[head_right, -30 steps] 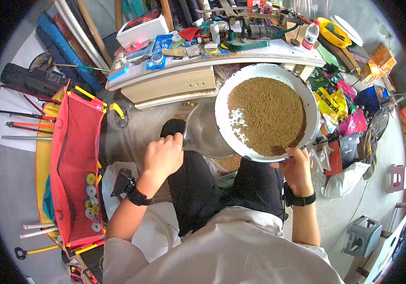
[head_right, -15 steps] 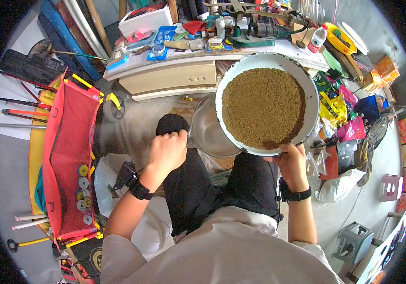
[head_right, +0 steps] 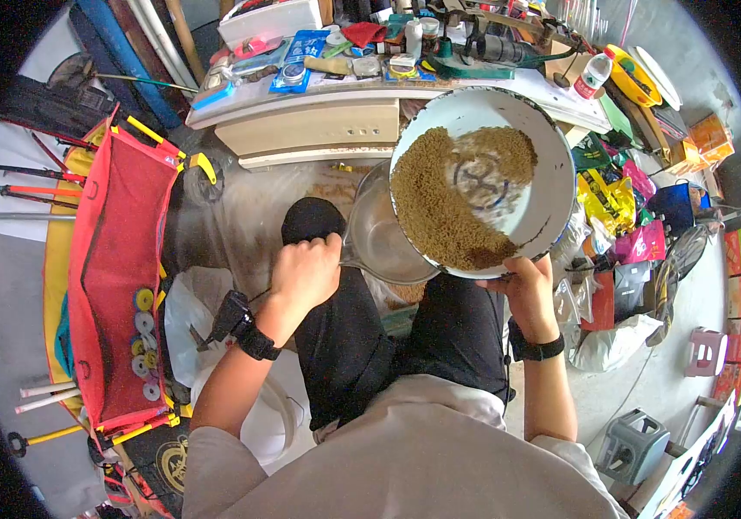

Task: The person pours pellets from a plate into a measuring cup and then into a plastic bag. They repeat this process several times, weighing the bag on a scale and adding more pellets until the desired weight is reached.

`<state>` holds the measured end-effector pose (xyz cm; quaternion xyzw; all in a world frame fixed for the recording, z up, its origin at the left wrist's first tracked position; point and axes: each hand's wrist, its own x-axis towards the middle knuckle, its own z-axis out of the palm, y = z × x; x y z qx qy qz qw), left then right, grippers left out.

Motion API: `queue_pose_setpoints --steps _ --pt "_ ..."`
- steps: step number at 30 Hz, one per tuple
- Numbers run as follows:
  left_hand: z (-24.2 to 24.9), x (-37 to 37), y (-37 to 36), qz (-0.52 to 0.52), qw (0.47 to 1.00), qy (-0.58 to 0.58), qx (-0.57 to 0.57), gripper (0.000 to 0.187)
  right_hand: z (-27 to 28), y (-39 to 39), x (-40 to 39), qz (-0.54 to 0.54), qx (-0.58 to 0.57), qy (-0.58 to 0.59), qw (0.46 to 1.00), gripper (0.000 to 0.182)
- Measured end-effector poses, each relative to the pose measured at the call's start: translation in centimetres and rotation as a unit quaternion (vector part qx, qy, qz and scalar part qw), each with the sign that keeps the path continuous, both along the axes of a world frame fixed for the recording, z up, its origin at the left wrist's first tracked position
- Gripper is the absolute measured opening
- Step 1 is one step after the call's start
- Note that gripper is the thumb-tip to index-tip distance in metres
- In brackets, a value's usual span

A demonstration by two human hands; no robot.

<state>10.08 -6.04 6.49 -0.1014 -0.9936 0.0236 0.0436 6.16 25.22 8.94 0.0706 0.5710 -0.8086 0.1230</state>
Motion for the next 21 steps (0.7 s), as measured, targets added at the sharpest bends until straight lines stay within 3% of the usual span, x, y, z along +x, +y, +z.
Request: queue_pose_setpoints --steps 21 --pt "-1.03 -0.11 -0.23 0.021 0.999 -0.024 0.04 0.018 -0.5 -0.34 -0.74 0.012 0.04 0.013 0.999 0.044"
